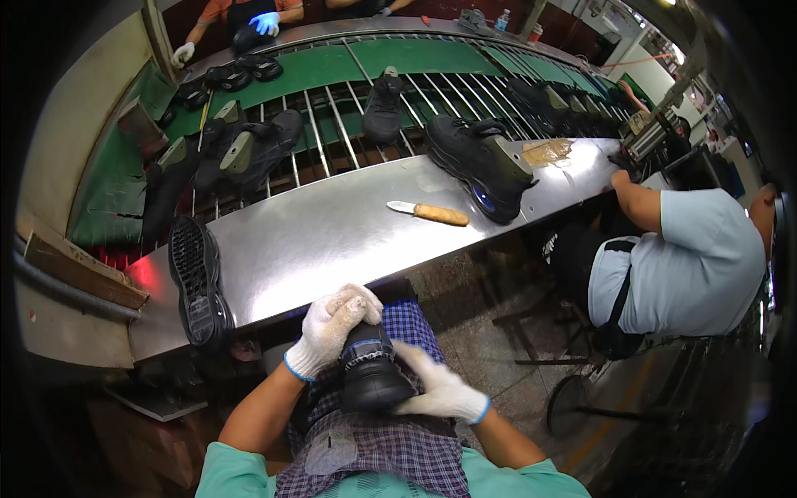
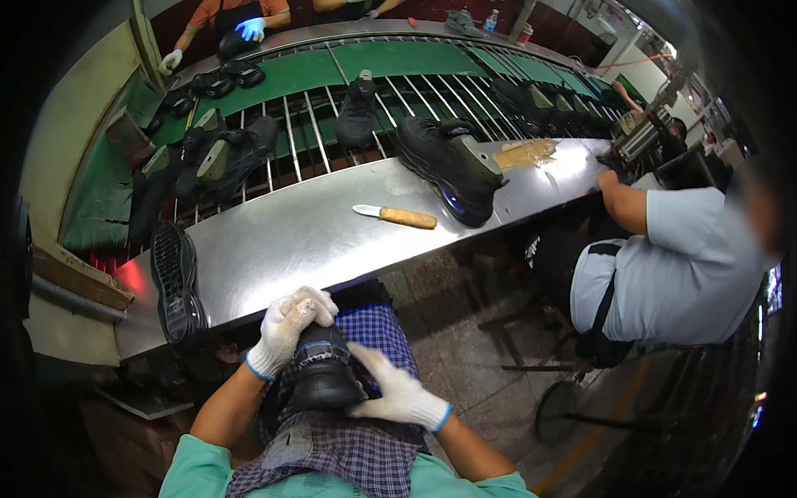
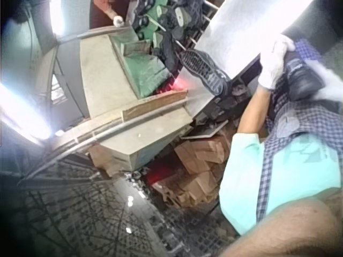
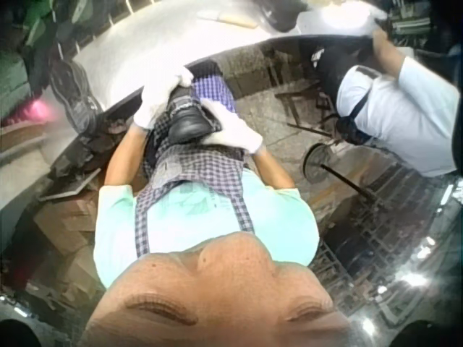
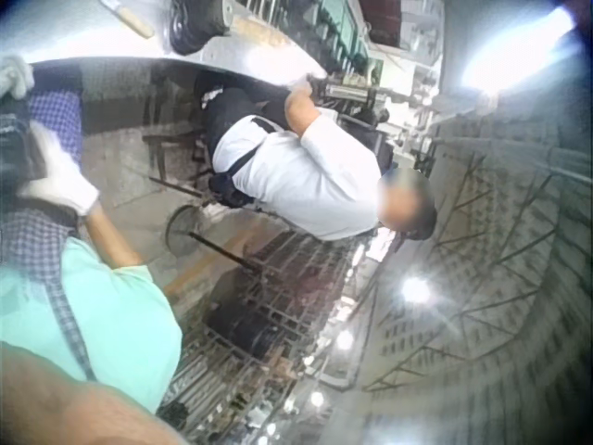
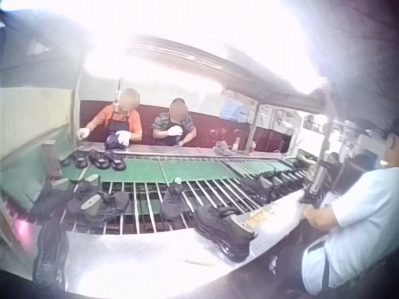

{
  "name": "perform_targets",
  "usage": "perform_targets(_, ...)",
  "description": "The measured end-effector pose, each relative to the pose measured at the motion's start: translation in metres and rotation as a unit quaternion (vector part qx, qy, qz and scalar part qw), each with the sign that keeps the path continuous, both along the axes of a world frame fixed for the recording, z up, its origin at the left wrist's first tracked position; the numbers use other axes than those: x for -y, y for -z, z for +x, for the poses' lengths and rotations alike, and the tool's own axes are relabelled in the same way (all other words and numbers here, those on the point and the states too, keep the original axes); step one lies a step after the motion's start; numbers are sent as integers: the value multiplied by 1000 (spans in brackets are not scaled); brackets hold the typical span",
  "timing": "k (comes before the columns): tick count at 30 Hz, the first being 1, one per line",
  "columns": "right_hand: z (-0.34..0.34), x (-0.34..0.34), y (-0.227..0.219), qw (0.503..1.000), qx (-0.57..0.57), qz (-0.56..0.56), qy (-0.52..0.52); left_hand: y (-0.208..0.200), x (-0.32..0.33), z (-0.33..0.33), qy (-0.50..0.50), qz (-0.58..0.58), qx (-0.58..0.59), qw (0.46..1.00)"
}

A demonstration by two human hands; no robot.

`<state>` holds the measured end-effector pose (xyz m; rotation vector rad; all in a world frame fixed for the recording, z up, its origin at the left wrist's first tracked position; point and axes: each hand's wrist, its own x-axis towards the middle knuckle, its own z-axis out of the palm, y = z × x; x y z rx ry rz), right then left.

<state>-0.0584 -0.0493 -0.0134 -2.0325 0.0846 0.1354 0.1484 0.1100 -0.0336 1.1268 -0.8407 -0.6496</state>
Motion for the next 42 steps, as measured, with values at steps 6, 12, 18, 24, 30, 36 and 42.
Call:
perform_targets(6, 93, -14, -71, 972, 138, -152, 115, 18, 16, 5, -14, 75, -79, 994)
perform_targets(12, -13, -46, -73, 960, 191, -179, -98, 31, -8, 25, -128, 31, -14, 991)
perform_targets(18, 13, -48, -49, 958, 250, -115, -80, 8, -14, 18, -130, 82, 28, 988)
perform_targets(24, 43, -50, -44, 967, 211, -127, -68, -27, -55, -11, -236, 165, 373, 882)
perform_targets(30, 79, -23, -63, 969, 186, -73, -143, -40, -86, -80, -154, 147, 290, 933)
perform_targets(36, 61, 8, -28, 969, 210, 31, -123, -25, -74, -72, -171, 56, 249, 952)
perform_targets(42, 60, 13, -1, 980, 200, 27, -6, -22, -63, -63, -218, 144, 263, 929)
